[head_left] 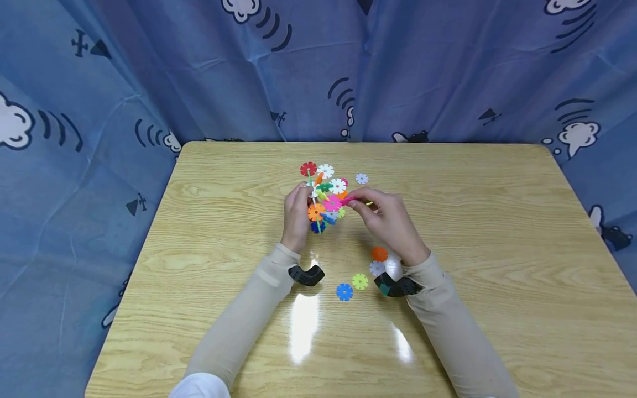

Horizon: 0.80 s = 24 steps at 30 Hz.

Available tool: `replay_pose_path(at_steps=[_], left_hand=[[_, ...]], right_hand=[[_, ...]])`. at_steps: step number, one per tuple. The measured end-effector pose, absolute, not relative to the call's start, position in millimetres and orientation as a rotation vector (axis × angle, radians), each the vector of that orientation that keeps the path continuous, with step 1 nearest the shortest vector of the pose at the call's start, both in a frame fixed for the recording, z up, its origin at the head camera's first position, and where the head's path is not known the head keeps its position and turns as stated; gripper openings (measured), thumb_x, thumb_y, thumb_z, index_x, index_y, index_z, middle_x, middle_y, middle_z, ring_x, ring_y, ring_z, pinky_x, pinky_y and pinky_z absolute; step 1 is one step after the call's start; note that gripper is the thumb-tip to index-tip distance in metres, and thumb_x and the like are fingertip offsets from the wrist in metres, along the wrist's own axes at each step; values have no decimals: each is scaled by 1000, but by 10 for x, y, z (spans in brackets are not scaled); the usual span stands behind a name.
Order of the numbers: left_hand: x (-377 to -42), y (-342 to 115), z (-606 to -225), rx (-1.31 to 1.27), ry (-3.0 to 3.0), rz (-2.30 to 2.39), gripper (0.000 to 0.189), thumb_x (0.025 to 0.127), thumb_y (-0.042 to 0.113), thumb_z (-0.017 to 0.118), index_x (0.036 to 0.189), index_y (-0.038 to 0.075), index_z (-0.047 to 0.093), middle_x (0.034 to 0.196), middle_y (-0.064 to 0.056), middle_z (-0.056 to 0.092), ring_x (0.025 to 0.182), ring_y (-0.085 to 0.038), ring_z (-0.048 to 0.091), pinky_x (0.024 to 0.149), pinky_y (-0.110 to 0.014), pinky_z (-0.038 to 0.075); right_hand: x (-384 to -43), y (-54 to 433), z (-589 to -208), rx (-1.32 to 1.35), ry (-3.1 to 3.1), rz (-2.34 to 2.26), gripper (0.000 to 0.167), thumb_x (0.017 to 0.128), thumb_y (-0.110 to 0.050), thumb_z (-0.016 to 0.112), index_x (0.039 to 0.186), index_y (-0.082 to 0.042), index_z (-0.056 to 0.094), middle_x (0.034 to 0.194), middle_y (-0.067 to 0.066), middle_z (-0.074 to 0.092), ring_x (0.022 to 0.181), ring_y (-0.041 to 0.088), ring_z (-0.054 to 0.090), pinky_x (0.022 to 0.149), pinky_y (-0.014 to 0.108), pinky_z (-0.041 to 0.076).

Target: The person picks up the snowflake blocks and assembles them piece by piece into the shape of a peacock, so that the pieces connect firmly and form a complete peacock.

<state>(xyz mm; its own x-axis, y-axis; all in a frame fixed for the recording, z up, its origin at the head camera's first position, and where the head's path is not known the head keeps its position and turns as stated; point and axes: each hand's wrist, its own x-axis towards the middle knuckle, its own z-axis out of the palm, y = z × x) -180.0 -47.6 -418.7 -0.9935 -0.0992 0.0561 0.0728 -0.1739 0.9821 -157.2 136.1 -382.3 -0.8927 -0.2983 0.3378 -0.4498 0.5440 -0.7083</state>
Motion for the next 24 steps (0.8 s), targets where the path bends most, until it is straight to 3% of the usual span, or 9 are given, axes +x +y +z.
replay_pose_path(at_steps=[7, 14, 24], left_hand=[[-1791, -450, -4203, 13, -2073, -2264, 34, 101, 21, 42, 68, 16, 38, 63, 4, 34, 55, -10, 31, 52, -22, 28], [-1771, -397, -4250, 81, -2161, -2197, 34, 103, 24, 38, 70, 16, 37, 62, 4, 28, 54, -11, 27, 53, -22, 26], [-1753, -378, -4288, 98, -2164, -2185, 34, 103, 24, 37, 70, 16, 35, 62, 4, 28, 53, -11, 26, 51, -22, 25]], right_hand=[[-1567, 1359, -3839, 619, -2560, 1182, 13, 94, -7, 70, 107, -6, 74, 100, 6, 77, 84, 16, 70, 75, 32, 59], [-1564, 1311, -3869, 612, -2492, 1048, 10, 92, -3, 71, 101, -2, 74, 91, 11, 76, 73, 19, 63, 66, 33, 54], [-1568, 1286, -3890, 621, -2517, 942, 9, 92, -2, 72, 100, -4, 75, 85, 10, 73, 70, 19, 58, 62, 32, 52]])
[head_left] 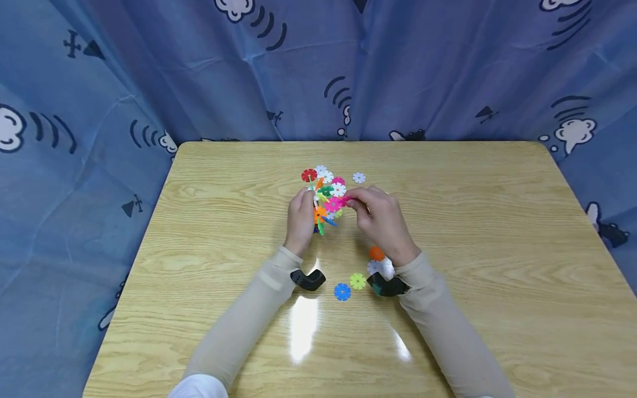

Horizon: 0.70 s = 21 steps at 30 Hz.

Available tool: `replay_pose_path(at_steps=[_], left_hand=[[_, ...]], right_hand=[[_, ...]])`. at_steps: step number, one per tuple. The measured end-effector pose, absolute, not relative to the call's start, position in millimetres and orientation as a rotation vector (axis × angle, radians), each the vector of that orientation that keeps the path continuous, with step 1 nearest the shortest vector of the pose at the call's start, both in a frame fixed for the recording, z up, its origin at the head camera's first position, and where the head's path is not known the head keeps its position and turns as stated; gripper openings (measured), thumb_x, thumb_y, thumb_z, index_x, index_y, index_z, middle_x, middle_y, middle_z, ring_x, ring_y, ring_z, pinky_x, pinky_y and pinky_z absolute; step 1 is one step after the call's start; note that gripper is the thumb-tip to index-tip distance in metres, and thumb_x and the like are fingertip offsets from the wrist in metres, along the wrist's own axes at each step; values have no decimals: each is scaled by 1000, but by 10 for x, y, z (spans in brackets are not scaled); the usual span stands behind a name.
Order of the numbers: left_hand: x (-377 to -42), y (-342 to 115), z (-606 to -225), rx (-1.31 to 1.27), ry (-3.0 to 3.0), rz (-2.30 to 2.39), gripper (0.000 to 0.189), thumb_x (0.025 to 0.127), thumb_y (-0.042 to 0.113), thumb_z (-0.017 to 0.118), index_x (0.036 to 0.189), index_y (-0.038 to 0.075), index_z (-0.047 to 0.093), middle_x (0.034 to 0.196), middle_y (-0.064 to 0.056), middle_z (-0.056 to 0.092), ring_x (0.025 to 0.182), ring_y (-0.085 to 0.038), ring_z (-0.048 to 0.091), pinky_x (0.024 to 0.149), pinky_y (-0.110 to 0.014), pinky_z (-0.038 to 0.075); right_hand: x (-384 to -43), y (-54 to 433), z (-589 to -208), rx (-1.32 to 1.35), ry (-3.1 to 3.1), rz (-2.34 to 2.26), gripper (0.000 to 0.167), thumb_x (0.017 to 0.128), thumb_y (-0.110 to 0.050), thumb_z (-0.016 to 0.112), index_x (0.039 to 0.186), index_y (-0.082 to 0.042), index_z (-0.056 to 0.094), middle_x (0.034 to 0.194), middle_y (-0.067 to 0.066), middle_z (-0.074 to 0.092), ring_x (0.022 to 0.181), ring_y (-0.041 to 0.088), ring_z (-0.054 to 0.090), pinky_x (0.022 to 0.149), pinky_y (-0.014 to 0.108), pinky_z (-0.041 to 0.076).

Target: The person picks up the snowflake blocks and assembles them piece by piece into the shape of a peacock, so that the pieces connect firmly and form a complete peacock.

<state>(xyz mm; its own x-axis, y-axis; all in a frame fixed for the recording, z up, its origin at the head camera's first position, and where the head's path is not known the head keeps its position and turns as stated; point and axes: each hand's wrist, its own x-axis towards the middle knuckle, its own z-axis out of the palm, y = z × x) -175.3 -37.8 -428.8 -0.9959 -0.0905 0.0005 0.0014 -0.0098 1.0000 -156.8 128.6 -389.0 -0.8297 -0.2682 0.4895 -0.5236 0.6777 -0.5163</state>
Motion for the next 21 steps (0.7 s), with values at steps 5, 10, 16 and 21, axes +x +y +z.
replay_pose_path(at_steps=[5, 10, 16, 21], left_hand=[[-1760, -410, -4247, 86, -2168, -2169, 32, 102, 24, 37, 70, 17, 37, 60, 4, 32, 49, -10, 31, 46, -22, 29], [-1792, -437, -4144, 56, -2129, -2199, 33, 101, 26, 39, 70, 16, 38, 63, 3, 35, 48, -11, 34, 47, -23, 32], [-1801, -485, -4125, -57, -2125, -2256, 32, 102, 21, 40, 71, 12, 38, 65, 4, 38, 55, -11, 35, 52, -22, 32], [-1793, -494, -4143, -88, -2146, -2273, 32, 104, 21, 38, 73, 10, 40, 65, 3, 39, 52, -11, 38, 50, -24, 34]], right_hand=[[-1586, 1268, -3936, 648, -2545, 942, 10, 93, -2, 70, 101, -5, 75, 87, 9, 74, 72, 20, 59, 64, 33, 51], [-1605, 1281, -3944, 609, -2516, 1127, 12, 95, -4, 68, 106, -3, 72, 96, 10, 75, 78, 21, 65, 72, 36, 57], [-1616, 1303, -3919, 535, -2488, 1301, 16, 98, -8, 65, 112, -2, 70, 103, 12, 74, 78, 23, 68, 73, 30, 60], [-1603, 1295, -3900, 545, -2475, 1256, 13, 96, -6, 67, 108, -2, 69, 99, 11, 74, 81, 21, 68, 76, 30, 59]])
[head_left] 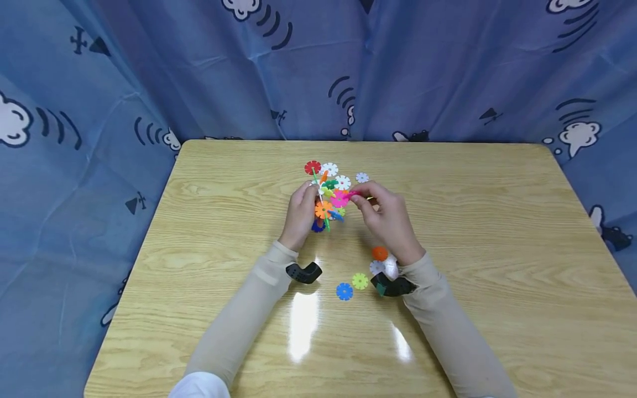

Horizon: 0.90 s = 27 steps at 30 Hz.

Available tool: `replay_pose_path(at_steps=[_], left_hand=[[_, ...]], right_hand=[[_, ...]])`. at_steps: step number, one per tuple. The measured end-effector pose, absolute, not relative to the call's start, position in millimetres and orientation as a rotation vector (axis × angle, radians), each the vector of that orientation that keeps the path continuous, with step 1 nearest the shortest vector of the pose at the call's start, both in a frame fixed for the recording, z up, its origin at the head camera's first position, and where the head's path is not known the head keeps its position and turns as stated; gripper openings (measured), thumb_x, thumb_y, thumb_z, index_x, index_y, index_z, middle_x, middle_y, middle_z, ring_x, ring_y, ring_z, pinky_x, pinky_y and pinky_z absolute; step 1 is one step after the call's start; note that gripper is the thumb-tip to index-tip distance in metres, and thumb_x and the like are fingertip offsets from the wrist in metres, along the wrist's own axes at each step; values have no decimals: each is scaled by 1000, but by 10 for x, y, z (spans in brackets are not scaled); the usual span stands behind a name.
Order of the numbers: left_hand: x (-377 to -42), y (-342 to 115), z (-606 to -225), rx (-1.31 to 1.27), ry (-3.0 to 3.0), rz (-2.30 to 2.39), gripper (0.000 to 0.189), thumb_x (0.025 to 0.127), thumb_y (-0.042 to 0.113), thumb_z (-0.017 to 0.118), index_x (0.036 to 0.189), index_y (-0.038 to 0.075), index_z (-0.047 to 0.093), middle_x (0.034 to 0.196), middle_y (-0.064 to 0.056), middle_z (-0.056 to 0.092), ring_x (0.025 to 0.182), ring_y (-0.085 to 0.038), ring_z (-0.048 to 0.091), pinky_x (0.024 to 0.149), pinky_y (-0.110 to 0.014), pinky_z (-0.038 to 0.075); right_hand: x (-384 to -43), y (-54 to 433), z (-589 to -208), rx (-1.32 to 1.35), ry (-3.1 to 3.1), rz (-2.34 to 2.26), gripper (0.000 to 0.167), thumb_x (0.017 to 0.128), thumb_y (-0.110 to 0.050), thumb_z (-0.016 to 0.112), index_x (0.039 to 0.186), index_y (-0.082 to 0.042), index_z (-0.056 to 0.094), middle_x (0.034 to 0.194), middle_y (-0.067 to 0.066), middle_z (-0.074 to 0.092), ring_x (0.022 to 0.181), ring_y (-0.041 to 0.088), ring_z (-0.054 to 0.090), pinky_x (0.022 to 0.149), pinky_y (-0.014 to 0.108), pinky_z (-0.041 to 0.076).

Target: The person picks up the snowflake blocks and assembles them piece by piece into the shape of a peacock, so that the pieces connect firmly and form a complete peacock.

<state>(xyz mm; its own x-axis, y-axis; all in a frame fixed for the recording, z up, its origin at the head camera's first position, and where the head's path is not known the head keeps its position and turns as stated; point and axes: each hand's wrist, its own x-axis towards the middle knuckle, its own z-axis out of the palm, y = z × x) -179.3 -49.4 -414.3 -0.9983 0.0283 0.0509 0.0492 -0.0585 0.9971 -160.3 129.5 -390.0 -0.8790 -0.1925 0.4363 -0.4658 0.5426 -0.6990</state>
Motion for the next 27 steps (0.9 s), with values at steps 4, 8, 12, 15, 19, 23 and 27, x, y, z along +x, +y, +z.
replay_pose_path(at_steps=[4, 8, 12, 15, 19, 23, 27], left_hand=[[-1785, -480, -4149, -68, -2173, -2264, 32, 105, 24, 36, 75, 12, 41, 66, 3, 40, 52, -10, 39, 50, -26, 36], [-1785, -481, -4160, -53, -2156, -2316, 32, 106, 26, 37, 75, 17, 41, 63, 4, 40, 49, -11, 41, 48, -24, 38], [-1800, -487, -4166, 0, -2033, -2424, 33, 105, 23, 39, 73, 15, 40, 61, 5, 40, 47, -10, 41, 44, -22, 41], [-1814, -513, -4165, 42, -1939, -2488, 33, 105, 22, 39, 73, 14, 40, 60, 6, 38, 46, -9, 38, 43, -22, 43], [-1831, -550, -4165, 64, -1861, -2514, 32, 104, 21, 39, 73, 15, 40, 58, 6, 37, 45, -9, 36, 42, -22, 45], [-1844, -579, -4160, 56, -1806, -2527, 31, 104, 21, 39, 73, 15, 40, 58, 6, 36, 46, -9, 35, 42, -23, 45], [-1851, -597, -4150, 36, -1799, -2527, 31, 104, 22, 39, 74, 15, 40, 60, 5, 36, 47, -10, 36, 43, -23, 45]], right_hand=[[-1576, 1281, -3896, 561, -2462, 1207, 10, 95, -5, 68, 105, -1, 69, 98, 10, 73, 84, 19, 65, 80, 36, 59], [-1578, 1297, -3887, 549, -2479, 1223, 14, 97, -8, 67, 109, -2, 69, 101, 10, 73, 86, 20, 66, 80, 35, 59], [-1615, 1376, -3859, 492, -2593, 1283, 24, 98, -13, 67, 121, -4, 65, 107, 10, 73, 95, 23, 68, 82, 38, 57], [-1659, 1449, -3851, 431, -2733, 1275, 24, 99, -13, 66, 121, -5, 66, 108, 11, 73, 97, 26, 68, 84, 42, 57], [-1709, 1525, -3892, 500, -2992, 1138, 18, 100, -12, 63, 115, -3, 70, 105, 12, 74, 90, 26, 66, 81, 40, 57], [-1736, 1565, -3957, 682, -3235, 913, 16, 99, -11, 63, 110, -4, 72, 99, 8, 72, 84, 21, 61, 75, 32, 52], [-1734, 1622, -3994, 684, -3379, 793, 6, 94, -15, 70, 95, -9, 70, 86, 4, 65, 78, 18, 56, 68, 29, 46]])
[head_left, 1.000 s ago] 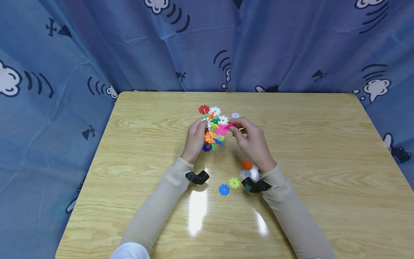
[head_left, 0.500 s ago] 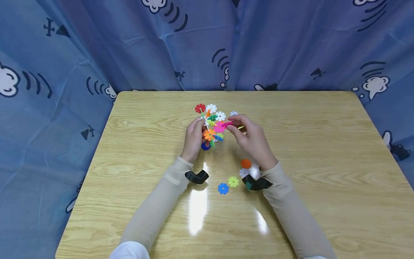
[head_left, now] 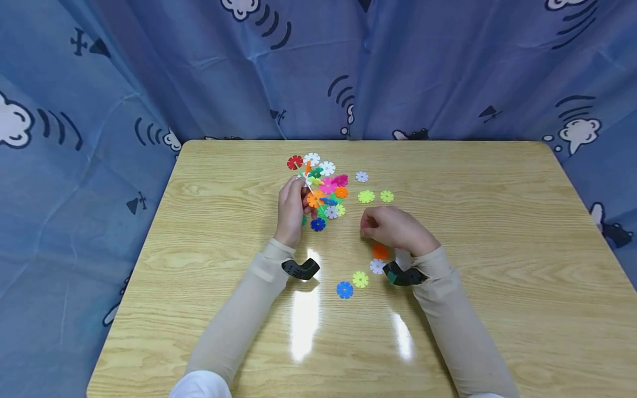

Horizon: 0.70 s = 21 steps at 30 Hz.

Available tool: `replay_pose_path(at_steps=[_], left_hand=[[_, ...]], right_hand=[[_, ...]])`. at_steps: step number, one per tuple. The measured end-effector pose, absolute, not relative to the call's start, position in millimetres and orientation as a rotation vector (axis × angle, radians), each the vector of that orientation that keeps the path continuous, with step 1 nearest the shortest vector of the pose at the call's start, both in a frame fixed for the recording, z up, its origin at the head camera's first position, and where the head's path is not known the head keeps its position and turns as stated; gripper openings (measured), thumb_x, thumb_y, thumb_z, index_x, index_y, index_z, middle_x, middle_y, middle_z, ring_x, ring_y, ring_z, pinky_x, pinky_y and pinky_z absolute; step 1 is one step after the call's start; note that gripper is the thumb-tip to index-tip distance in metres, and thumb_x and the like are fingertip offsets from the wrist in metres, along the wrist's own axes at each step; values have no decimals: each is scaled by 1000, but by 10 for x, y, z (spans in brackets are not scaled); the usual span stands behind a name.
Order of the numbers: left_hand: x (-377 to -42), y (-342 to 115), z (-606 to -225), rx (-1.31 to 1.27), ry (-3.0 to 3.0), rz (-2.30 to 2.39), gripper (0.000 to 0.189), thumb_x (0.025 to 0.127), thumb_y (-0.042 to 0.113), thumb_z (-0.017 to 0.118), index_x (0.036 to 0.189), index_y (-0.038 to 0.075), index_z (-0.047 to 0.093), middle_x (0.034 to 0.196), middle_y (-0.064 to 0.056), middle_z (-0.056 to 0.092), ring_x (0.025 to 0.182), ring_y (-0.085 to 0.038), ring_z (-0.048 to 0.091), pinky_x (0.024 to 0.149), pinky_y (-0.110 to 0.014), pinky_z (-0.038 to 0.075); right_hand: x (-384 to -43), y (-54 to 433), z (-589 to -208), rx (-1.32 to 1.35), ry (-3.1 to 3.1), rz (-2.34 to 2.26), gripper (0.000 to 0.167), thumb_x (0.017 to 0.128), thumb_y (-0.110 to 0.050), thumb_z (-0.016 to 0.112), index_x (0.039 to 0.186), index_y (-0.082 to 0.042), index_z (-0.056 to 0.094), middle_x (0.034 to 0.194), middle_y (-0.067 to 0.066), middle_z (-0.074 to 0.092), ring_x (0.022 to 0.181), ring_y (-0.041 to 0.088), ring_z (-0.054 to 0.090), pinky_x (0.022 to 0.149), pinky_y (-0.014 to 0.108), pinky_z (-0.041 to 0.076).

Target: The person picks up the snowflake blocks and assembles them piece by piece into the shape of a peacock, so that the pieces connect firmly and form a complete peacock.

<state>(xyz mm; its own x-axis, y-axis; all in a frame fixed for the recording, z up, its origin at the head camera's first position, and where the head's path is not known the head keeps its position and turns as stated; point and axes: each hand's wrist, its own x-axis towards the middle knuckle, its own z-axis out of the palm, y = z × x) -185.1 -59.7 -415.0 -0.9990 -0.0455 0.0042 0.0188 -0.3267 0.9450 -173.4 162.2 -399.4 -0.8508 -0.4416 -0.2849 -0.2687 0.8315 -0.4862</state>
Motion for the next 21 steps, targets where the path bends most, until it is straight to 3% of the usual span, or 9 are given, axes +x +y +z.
replay_pose_path(at_steps=[3, 8, 12, 16, 21], left_hand=[[-1852, -601, -4141, 29, -1811, -2513, 31, 104, 22, 38, 74, 15, 40, 59, 5, 37, 47, -11, 37, 43, -24, 46], [-1844, -601, -4130, 21, -1829, -2496, 30, 104, 22, 38, 75, 15, 42, 59, 6, 39, 47, -10, 38, 44, -23, 45], [-1835, -597, -4126, 23, -1824, -2503, 30, 104, 21, 38, 75, 15, 42, 59, 6, 39, 47, -9, 37, 43, -22, 45], [-1826, -597, -4121, 20, -1821, -2511, 30, 104, 20, 38, 74, 15, 41, 59, 6, 38, 46, -9, 38, 43, -23, 45], [-1831, -601, -4124, -6, -1817, -2510, 30, 105, 20, 38, 76, 15, 42, 59, 6, 40, 46, -10, 40, 43, -24, 45]], right_hand=[[-1719, 1681, -3995, -463, 2555, -558, 11, 90, -18, 74, 92, -11, 65, 83, 2, 61, 76, 18, 54, 66, 28, 41], [-1712, 1744, -4007, -436, 2469, -467, 25, 86, -19, 77, 102, -8, 61, 87, 4, 61, 79, 20, 54, 67, 28, 40], [-1756, 1746, -4058, -438, 2535, -457, 24, 89, -21, 76, 103, -7, 62, 87, 5, 62, 78, 21, 54, 67, 29, 41], [-1800, 1753, -4113, -501, 2646, -497, 24, 92, -18, 73, 108, -2, 66, 91, 8, 63, 82, 22, 55, 75, 34, 46], [-1791, 1764, -4106, -580, 2647, -506, 33, 87, -10, 76, 117, 2, 67, 98, 12, 62, 90, 25, 53, 83, 39, 48]])
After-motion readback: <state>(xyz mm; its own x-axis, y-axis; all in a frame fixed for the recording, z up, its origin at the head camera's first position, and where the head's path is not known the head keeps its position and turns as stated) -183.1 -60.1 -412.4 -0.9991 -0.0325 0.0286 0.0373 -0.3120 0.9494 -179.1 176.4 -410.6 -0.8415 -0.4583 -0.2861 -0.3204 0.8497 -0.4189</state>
